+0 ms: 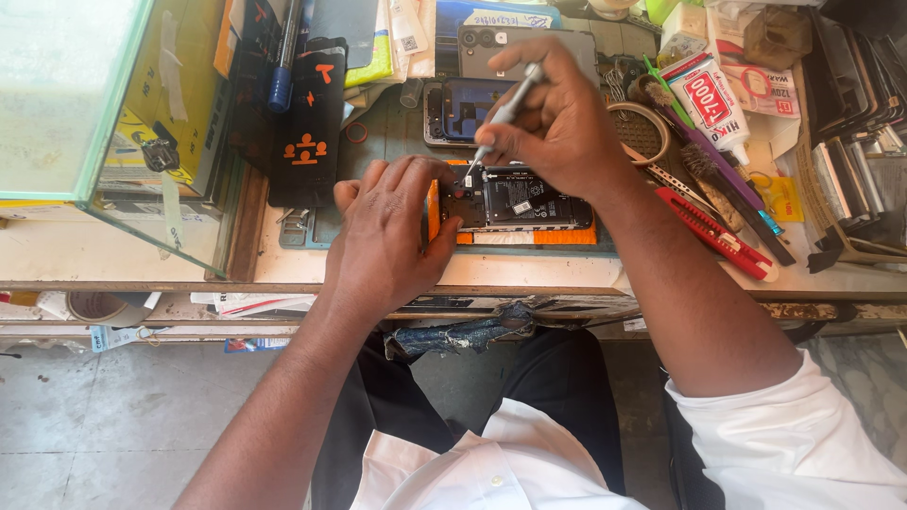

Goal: The person uses a screwdriver to remove screws from the internal frame of a disassembled smartphone. They then flip the device over to show the back cover and continue removing screws from the other side.

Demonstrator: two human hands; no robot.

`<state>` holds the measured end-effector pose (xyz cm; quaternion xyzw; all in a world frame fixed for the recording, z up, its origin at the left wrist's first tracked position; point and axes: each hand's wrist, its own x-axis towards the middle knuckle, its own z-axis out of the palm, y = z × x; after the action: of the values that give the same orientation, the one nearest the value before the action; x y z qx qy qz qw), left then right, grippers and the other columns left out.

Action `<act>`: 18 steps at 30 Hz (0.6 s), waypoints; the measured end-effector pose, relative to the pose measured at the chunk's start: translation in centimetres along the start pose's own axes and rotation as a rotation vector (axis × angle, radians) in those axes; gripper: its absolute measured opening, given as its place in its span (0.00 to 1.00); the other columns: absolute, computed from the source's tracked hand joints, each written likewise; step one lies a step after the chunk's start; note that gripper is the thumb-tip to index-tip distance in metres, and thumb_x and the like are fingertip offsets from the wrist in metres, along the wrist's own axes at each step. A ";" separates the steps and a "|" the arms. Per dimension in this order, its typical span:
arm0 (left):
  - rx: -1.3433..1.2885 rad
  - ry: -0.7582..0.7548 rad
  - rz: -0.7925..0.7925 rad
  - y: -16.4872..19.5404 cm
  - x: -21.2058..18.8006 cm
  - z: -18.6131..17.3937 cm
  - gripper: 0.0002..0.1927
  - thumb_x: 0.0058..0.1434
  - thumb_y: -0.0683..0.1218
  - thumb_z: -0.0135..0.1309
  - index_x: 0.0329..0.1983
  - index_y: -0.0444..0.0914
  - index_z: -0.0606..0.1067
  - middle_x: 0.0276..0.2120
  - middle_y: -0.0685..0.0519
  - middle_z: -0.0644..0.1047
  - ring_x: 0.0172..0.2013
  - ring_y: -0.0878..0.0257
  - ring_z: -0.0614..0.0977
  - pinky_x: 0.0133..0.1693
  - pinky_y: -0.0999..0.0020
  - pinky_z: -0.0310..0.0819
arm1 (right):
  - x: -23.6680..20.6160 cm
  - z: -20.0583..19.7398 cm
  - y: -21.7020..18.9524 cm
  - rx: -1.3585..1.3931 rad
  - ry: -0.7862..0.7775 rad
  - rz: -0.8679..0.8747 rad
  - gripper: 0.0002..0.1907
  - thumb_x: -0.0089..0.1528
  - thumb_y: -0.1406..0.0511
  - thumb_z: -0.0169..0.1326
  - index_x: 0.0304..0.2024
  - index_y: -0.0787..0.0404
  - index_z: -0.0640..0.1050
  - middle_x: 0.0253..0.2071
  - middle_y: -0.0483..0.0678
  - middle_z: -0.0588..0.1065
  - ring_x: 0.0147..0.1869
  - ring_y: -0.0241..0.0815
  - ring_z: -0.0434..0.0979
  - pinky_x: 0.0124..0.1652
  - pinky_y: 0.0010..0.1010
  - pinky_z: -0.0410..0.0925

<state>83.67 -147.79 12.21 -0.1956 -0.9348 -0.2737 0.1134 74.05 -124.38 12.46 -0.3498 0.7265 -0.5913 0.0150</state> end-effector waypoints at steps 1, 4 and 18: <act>-0.007 -0.011 -0.015 0.0 0.0 -0.1 0.18 0.59 0.48 0.60 0.52 0.44 0.72 0.46 0.53 0.75 0.51 0.54 0.72 0.51 0.53 0.59 | 0.0 0.1 0.0 0.013 -0.017 0.006 0.27 0.71 0.70 0.63 0.65 0.59 0.62 0.41 0.53 0.81 0.45 0.40 0.86 0.44 0.27 0.82; -0.031 -0.019 -0.035 0.1 0.0 -0.3 0.15 0.59 0.48 0.61 0.48 0.46 0.72 0.44 0.55 0.75 0.50 0.55 0.73 0.50 0.54 0.59 | -0.2 0.6 -0.1 0.032 -0.066 0.006 0.28 0.70 0.70 0.63 0.66 0.60 0.62 0.43 0.54 0.81 0.47 0.39 0.86 0.46 0.27 0.80; -0.079 0.061 0.028 -0.3 -0.5 -0.3 0.10 0.63 0.47 0.58 0.45 0.43 0.72 0.44 0.54 0.76 0.50 0.54 0.73 0.51 0.54 0.60 | 0.0 1.3 -0.6 -0.007 -0.088 -0.053 0.28 0.70 0.70 0.63 0.65 0.61 0.62 0.46 0.56 0.81 0.52 0.42 0.87 0.51 0.29 0.82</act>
<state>84.06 -148.38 12.16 -0.2047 -0.9166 -0.3147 0.1378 74.95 -125.52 12.57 -0.3945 0.7177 -0.5730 0.0303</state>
